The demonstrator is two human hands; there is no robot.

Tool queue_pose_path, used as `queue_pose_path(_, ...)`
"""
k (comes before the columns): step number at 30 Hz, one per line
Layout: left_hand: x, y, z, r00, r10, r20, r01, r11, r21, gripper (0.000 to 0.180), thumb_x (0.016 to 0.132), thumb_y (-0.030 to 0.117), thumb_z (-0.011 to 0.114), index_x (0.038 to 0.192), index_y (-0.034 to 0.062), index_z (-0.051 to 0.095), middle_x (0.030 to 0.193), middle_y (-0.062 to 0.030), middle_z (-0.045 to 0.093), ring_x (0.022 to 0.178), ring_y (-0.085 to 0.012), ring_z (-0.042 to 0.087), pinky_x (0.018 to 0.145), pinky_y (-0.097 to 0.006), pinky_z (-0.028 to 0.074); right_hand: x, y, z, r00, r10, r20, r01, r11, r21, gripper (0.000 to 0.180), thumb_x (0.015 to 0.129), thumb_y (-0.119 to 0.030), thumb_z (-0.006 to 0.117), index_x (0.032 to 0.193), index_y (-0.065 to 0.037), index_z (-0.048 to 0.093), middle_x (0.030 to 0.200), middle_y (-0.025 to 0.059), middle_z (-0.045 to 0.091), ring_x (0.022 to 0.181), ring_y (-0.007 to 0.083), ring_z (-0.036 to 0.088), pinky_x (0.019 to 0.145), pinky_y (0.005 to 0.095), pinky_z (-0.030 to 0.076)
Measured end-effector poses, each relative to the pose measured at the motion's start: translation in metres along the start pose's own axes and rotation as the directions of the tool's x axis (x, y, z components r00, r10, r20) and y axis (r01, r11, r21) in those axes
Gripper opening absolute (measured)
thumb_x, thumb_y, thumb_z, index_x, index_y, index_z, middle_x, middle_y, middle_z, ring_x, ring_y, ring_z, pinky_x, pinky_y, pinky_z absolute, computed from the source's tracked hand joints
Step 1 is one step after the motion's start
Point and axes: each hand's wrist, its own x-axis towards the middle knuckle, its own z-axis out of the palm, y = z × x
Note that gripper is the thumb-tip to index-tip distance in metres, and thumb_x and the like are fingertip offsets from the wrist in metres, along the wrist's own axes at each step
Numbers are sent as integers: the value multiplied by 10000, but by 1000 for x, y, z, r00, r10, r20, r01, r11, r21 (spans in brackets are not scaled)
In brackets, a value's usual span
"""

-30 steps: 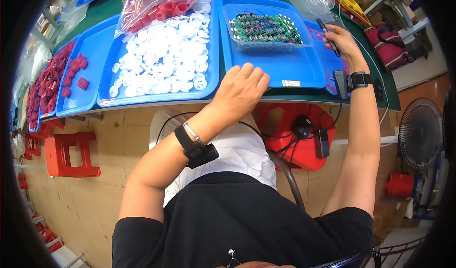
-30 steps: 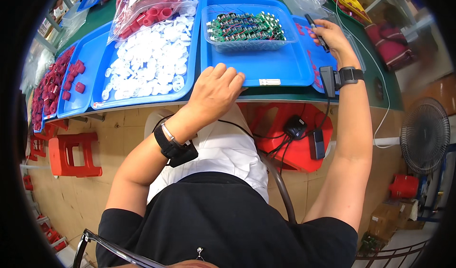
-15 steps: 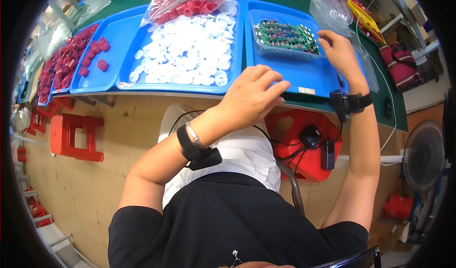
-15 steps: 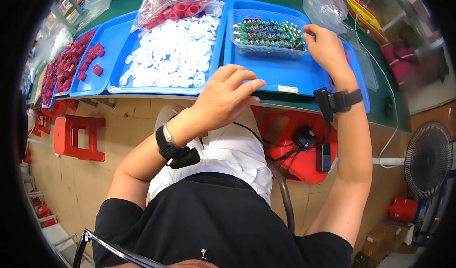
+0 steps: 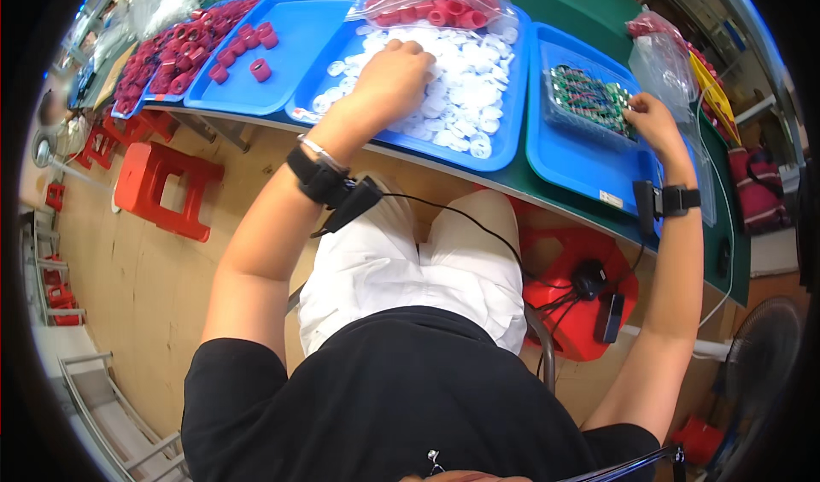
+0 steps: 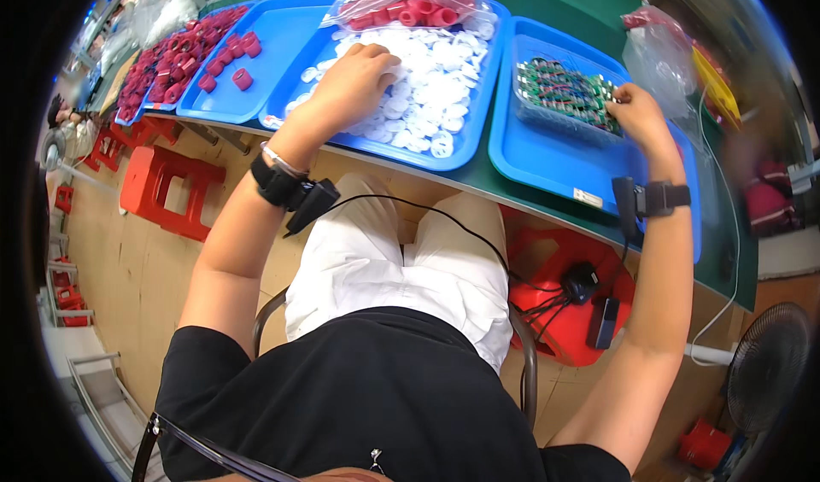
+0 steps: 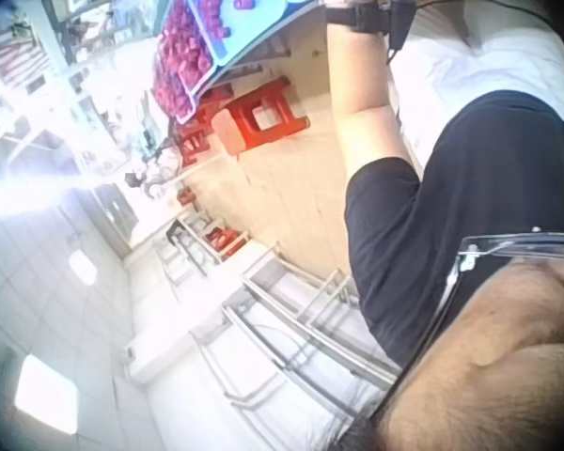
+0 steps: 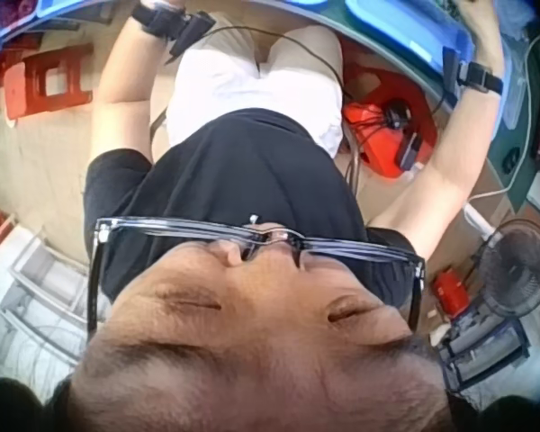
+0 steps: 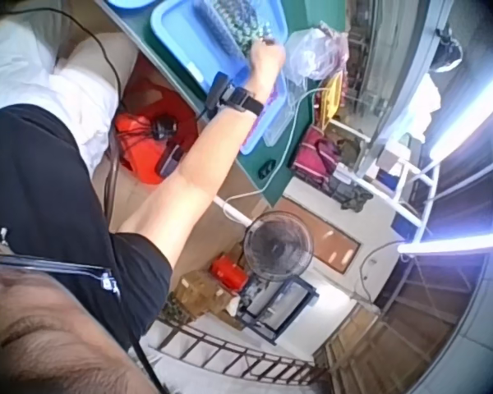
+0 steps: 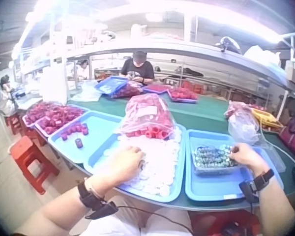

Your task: Assembling small plastic caps and circuit boards into a base component.

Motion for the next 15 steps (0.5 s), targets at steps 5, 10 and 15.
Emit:
queue_pose_path(5,1,5,1,1000,-21,19,22,998,-66,129,801,80,640,923,44,657,955,-99,620,948,-307,554,859,-376,468,-8,-5,-9,990,119,80,-127,987,97,221,777,-97,707,943,18,615,825,85,639,768,156,597,693,296,483)
queue_pose_path(10,-5,6,1,998,52,-41,-57,989,-138,134,759,73,683,886,33,661,928,-111,619,940,-316,555,845,-376,470,-8,12,-11,993,78,-84,-69,992,103,306,771,-74,709,1036,39,606,813,60,618,726,112,573,645,257,456)
queue_pose_path(15,-4,-1,-4,996,42,-79,-59,972,-227,150,755,71,687,894,26,653,937,-121,614,932,-308,559,829,-374,468,-5,7,-15,996,91,-17,-78,921,382,467,771,-66,719,1197,52,571,877,38,614,801,107,577,741,248,465)
